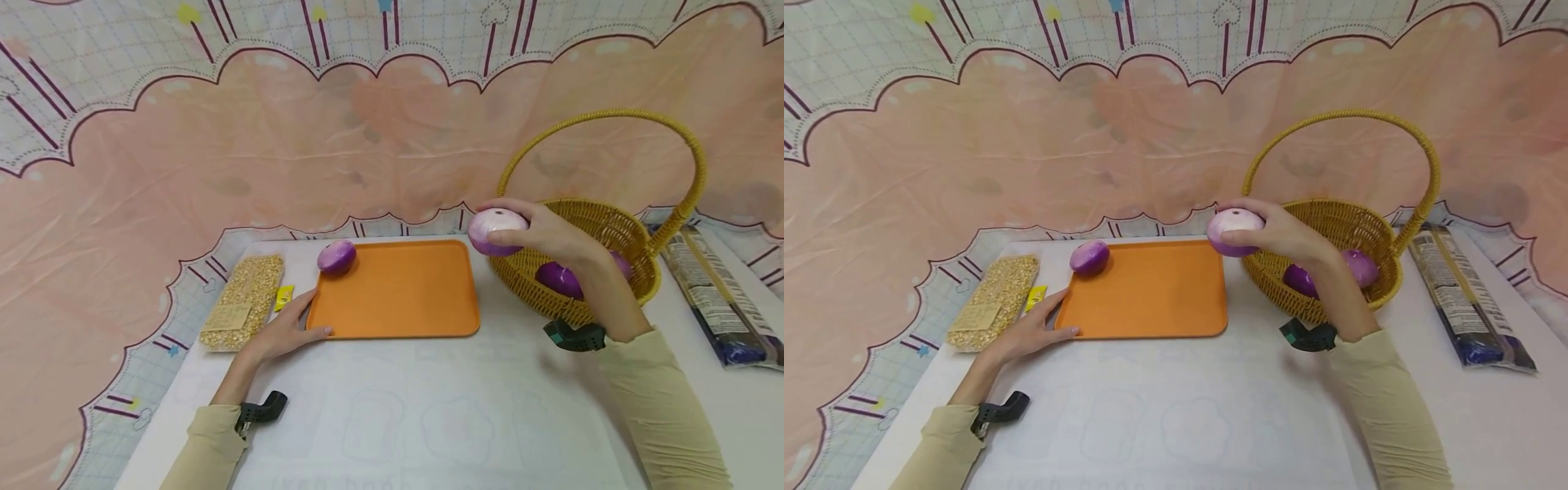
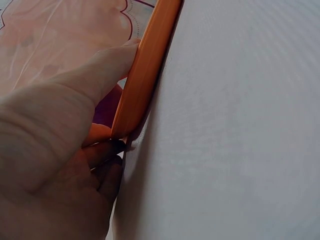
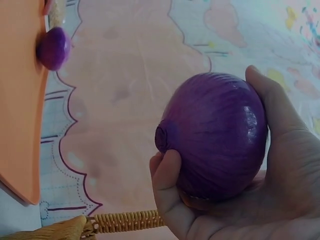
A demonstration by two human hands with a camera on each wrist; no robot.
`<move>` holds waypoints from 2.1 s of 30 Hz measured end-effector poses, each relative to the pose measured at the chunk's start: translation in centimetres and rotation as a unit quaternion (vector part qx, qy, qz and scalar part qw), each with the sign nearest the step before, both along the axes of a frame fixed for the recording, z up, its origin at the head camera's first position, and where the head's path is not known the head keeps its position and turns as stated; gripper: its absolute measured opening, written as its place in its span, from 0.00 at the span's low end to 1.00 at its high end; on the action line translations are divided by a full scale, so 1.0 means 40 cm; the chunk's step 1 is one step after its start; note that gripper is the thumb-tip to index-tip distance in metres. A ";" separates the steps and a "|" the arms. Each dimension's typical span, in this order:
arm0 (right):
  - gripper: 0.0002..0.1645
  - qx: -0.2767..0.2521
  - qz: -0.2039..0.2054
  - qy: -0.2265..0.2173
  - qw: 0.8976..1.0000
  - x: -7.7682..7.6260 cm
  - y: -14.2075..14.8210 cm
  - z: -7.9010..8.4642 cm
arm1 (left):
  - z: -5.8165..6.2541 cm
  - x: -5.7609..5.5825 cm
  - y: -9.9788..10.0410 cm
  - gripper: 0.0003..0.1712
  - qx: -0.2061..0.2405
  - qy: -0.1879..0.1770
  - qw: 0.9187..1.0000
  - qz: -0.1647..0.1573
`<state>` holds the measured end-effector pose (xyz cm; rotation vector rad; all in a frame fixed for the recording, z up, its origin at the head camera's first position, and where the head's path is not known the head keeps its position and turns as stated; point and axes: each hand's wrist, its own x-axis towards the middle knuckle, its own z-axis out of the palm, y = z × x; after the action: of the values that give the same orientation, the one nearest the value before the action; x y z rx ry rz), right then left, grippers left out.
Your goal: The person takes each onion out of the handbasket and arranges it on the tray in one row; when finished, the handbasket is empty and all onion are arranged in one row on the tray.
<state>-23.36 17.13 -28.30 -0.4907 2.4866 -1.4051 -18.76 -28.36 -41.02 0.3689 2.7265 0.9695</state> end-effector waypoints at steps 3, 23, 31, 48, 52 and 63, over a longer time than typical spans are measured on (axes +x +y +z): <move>0.33 0.014 0.006 -0.001 1.000 -0.001 -0.004 -0.007 | -0.001 0.003 0.000 0.56 0.001 -0.001 1.000 0.000; 0.35 0.010 0.012 -0.021 1.000 -0.023 -0.025 -0.031 | 0.000 -0.005 -0.003 0.57 -0.004 -0.005 1.000 0.000; 0.35 0.012 0.015 -0.026 0.999 -0.025 -0.029 -0.042 | 0.001 -0.005 -0.004 0.56 -0.001 -0.003 1.000 -0.006; 0.39 0.019 0.026 0.028 0.999 -0.017 -0.113 -0.099 | -0.006 -0.003 0.010 0.56 0.005 0.001 1.000 -0.005; 0.41 0.020 0.018 0.033 0.999 -0.020 -0.155 -0.091 | -0.003 -0.003 0.004 0.56 0.006 0.005 1.000 -0.007; 0.42 0.037 0.021 0.068 0.997 -0.052 -0.244 -0.081 | 0.002 0.000 -0.003 0.56 0.009 0.005 1.000 -0.007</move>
<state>-25.44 7.37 -31.54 -0.6387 2.6068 -1.3002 -18.76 -28.48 -40.94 0.3961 2.7214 0.9929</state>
